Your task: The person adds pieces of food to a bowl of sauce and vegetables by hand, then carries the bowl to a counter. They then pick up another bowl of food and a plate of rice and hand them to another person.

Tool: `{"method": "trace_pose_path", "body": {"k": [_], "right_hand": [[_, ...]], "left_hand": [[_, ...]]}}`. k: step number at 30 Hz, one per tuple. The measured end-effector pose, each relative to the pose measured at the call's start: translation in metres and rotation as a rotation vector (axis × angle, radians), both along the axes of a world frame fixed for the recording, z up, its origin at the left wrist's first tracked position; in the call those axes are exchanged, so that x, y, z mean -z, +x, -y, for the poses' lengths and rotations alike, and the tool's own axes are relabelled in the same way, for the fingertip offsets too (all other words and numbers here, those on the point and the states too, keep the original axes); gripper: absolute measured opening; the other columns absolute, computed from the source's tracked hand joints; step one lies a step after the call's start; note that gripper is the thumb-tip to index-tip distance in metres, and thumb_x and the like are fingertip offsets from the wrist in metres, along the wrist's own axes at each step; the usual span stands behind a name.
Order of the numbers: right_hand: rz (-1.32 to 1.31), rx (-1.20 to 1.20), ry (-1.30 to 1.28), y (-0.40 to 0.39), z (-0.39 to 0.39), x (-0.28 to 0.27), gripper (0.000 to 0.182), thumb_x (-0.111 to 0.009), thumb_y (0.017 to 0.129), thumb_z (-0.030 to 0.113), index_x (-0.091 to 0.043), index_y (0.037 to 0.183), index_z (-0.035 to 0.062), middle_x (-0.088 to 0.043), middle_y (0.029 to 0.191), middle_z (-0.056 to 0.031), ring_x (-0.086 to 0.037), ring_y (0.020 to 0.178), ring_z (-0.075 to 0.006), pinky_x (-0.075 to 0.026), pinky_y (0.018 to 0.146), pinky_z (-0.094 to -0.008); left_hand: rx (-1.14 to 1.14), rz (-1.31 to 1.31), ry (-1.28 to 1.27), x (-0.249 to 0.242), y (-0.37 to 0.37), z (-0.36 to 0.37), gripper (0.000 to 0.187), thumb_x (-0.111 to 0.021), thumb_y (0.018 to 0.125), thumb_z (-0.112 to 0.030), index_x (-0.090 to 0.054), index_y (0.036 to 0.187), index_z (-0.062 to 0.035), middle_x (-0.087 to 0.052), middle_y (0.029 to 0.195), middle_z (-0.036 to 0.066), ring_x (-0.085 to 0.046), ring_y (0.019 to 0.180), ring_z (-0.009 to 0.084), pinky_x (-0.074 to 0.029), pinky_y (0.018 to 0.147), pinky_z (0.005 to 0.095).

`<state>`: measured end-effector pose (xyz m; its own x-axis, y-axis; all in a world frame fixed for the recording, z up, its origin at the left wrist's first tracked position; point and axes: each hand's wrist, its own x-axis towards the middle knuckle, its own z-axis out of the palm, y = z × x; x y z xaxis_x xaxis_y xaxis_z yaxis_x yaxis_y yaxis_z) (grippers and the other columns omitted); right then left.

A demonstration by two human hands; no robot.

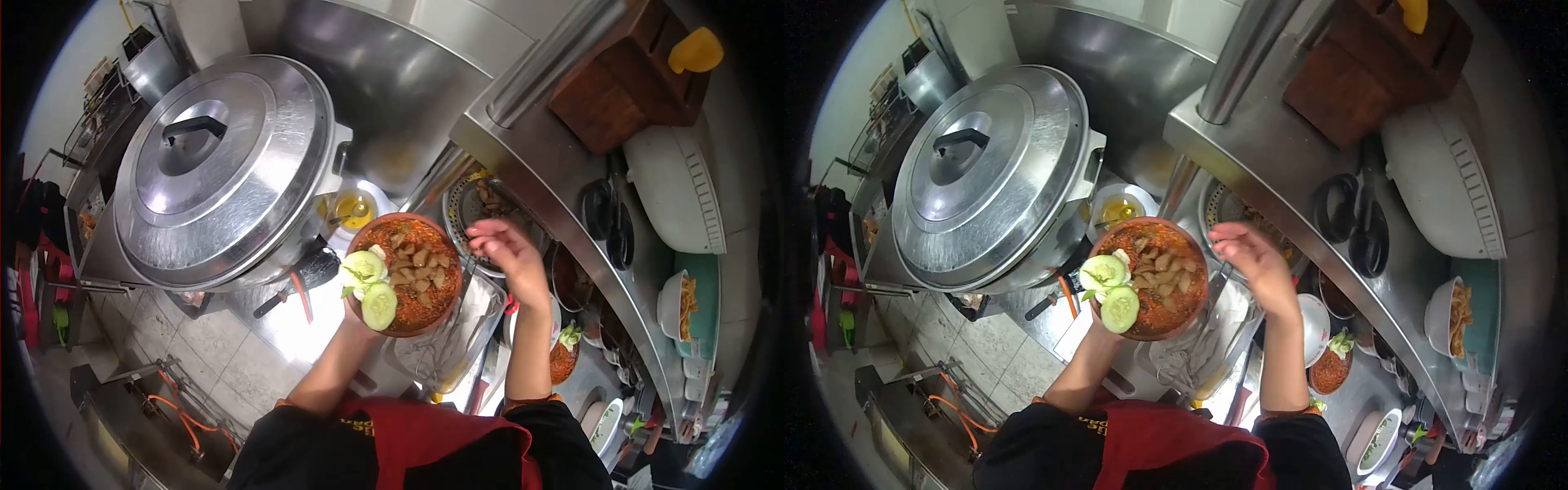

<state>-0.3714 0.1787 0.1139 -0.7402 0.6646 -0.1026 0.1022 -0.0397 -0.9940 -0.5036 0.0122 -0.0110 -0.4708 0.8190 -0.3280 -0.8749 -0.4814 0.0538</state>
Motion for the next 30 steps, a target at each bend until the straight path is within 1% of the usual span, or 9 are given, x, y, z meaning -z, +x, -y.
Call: {"method": "trace_pose_path", "body": {"k": [4,7,10,18,20,21,26,28,30], "right_hand": [[0.118,0.083,0.094,0.069,-0.053,0.02,0.023,-0.048,0.087,0.011,-0.057,0.105,-0.0001,-0.061,0.104,-0.0116,-0.058,0.091,-0.0193,-0.044,0.082,-0.0314],[0.876,0.274,1.1,0.108,-0.087,0.067,0.025,-0.05,0.082,0.009,-0.058,0.105,0.0046,-0.061,0.103,-0.0134,-0.057,0.093,-0.0283,-0.043,0.084,-0.0357],[0.786,0.254,1.288,0.108,-0.106,0.107,0.028,-0.053,0.078,0.008,-0.059,0.105,0.0094,-0.06,0.102,-0.0159,-0.055,0.095,-0.0354,-0.041,0.087,-0.0399],[0.941,0.33,1.146,0.045,-0.114,0.152,0.017,-0.062,0.074,0.019,-0.063,0.089,0.0118,-0.063,0.082,-0.0124,-0.058,0.087,-0.0325,-0.043,0.082,-0.0424],[0.897,0.373,1.135,0.037,-0.104,0.132,0.017,-0.063,0.073,0.02,-0.062,0.088,0.0129,-0.064,0.078,-0.0109,-0.059,0.083,-0.0325,-0.045,0.078,-0.0432],[0.92,0.421,1.207,0.04,-0.105,0.14,0.017,-0.065,0.072,0.017,-0.061,0.088,0.0107,-0.064,0.079,-0.0082,-0.062,0.077,-0.026,-0.047,0.07,-0.0387],[0.239,0.247,0.143,0.017,-0.021,0.05,0.011,-0.065,0.073,0.009,-0.059,0.083,0.0067,-0.062,0.082,-0.0037,-0.058,0.079,-0.0129,-0.043,0.075,-0.0262],[0.257,0.051,0.366,0.01,0.014,0.023,0.015,-0.062,0.075,0.014,-0.06,0.088,0.0047,-0.063,0.091,-0.0078,-0.06,0.084,-0.021,-0.045,0.079,-0.0329],[0.36,0.052,0.695,0.005,0.032,0.008,0.019,-0.063,0.076,0.016,-0.061,0.091,0.0049,-0.062,0.092,-0.0106,-0.059,0.085,-0.0258,-0.044,0.081,-0.0361]], "left_hand": [[0.068,-0.026,0.033,0.037,-0.004,0.005,0.038,-0.046,0.089,-0.037,-0.052,0.113,-0.0085,-0.061,0.096,0.006,-0.061,0.081,0.0205,-0.053,0.071,0.0329],[0.124,-0.029,0.07,0.027,-0.005,0.007,0.042,-0.044,0.088,-0.042,-0.052,0.113,-0.0092,-0.059,0.105,0.005,-0.056,0.096,0.021,-0.047,0.084,0.0375],[0.126,-0.078,0.004,0.012,-0.007,0.006,0.043,-0.041,0.089,-0.043,-0.051,0.114,-0.0093,-0.058,0.108,0.007,-0.056,0.098,0.0228,-0.047,0.085,0.0392],[0.049,-0.136,0.018,0.039,0.002,0.012,0.046,-0.04,0.088,-0.046,-0.051,0.114,-0.01,-0.059,0.104,0.007,-0.057,0.093,0.0214,-0.049,0.08,0.0358],[0.074,-0.05,-0.208,0.029,0.0,0.007,0.044,-0.04,0.088,-0.046,-0.053,0.111,-0.0107,-0.06,0.1,0.006,-0.059,0.084,0.0204,-0.051,0.072,0.0316],[0.062,-0.022,-0.163,0.027,0.0,0.008,0.043,-0.04,0.089,-0.045,-0.053,0.11,-0.0106,-0.06,0.099,0.006,-0.06,0.084,0.0205,-0.051,0.072,0.0318],[0.056,0.006,-0.069,0.03,0.001,0.006,0.04,-0.041,0.089,-0.042,-0.054,0.11,-0.0104,-0.061,0.099,0.006,-0.06,0.086,0.0212,-0.051,0.075,0.0337],[0.079,-0.003,-0.151,0.054,0.002,0.004,0.04,-0.041,0.089,-0.042,-0.054,0.111,-0.0103,-0.06,0.101,0.006,-0.059,0.089,0.0212,-0.05,0.078,0.0348],[0.109,-0.058,-0.016,0.024,0.002,0.004,0.039,-0.041,0.09,-0.039,-0.052,0.113,-0.0099,-0.059,0.105,0.006,-0.057,0.094,0.0218,-0.048,0.085,0.0372]]}}
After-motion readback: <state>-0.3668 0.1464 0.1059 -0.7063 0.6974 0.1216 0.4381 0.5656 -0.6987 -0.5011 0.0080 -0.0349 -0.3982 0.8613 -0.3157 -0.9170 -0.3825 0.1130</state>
